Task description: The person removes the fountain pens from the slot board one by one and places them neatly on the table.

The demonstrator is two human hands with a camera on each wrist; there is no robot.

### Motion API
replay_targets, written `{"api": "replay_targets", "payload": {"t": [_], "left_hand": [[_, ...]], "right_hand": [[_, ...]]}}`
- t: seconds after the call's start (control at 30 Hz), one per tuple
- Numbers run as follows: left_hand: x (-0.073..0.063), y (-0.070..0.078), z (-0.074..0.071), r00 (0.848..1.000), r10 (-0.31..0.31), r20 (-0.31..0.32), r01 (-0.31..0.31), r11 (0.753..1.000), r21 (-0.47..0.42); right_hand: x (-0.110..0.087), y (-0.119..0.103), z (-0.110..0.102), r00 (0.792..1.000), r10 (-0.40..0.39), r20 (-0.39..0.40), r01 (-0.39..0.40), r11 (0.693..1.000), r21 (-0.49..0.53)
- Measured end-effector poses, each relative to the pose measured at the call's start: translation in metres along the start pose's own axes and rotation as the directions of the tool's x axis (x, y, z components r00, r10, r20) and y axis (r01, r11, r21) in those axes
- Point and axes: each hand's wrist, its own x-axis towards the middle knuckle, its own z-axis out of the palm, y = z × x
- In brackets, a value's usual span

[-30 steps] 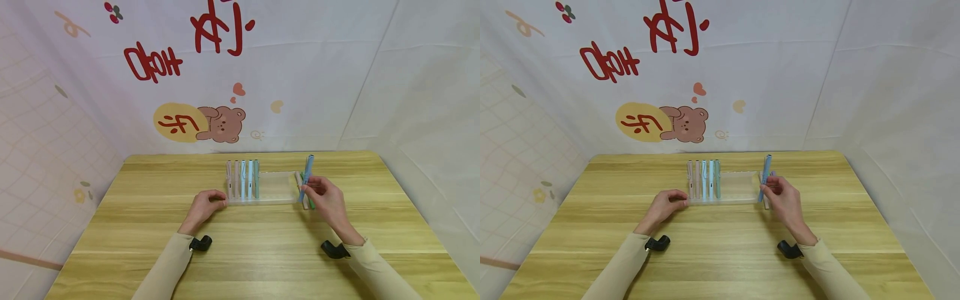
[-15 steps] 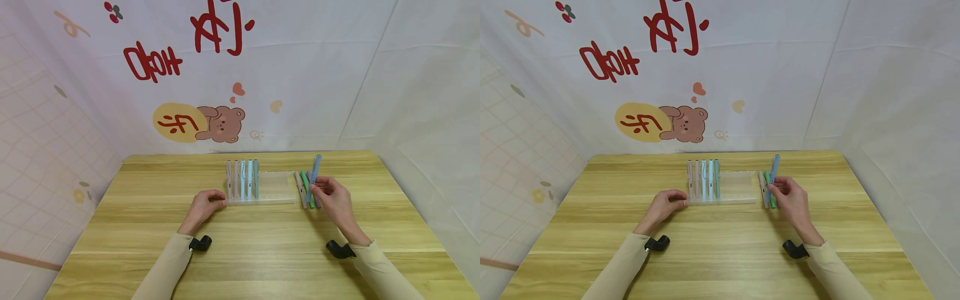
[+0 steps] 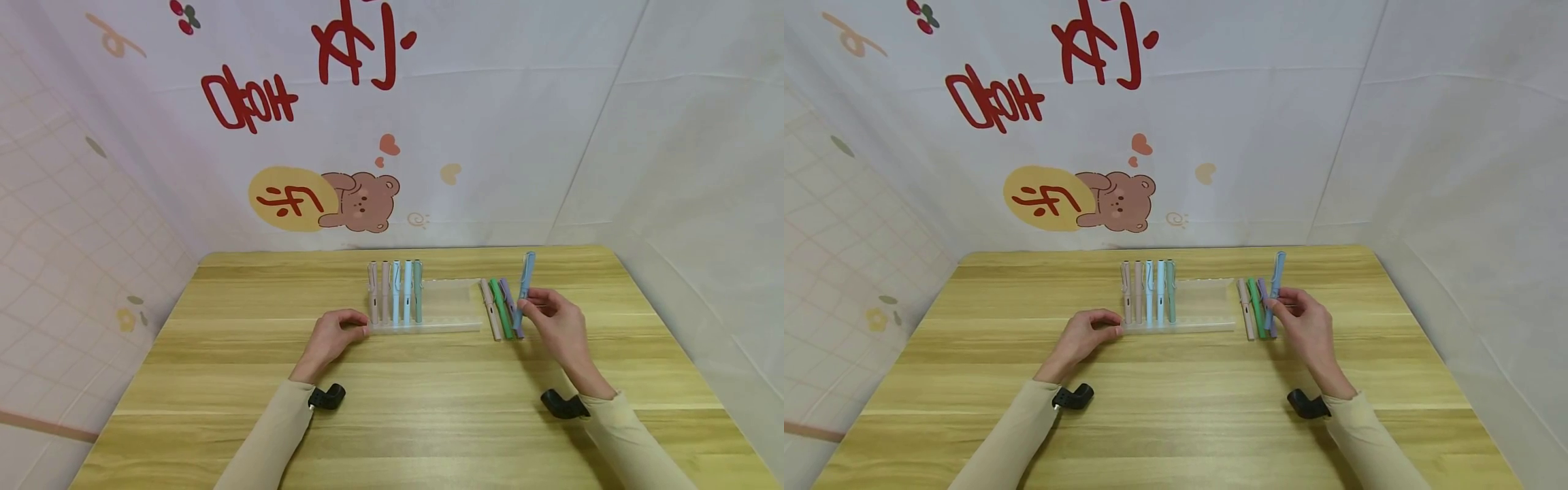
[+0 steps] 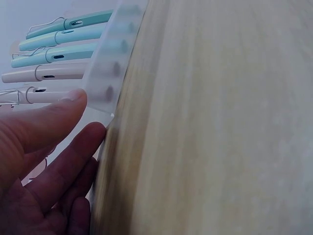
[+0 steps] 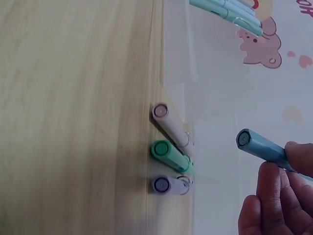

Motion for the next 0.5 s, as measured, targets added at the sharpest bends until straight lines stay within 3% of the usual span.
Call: {"api": "replay_targets", "payload": {"t": [0.27,0.5], "left_hand": [[0.001,0.001,0.0,1.0,-0.002,0.001,0.002,1.0,0.006],[0.001,0.0,0.0,1.0,-0.007,0.004,0.007,1.0,0.001]], "right_hand": [[0.001,0.006,-0.008,1.0,0.027,0.015,-0.028,1.0,0.011],[0.005,0.014,-0.013,0.997,0.049,0.056,-0.046,0.998,-0.039]]}}
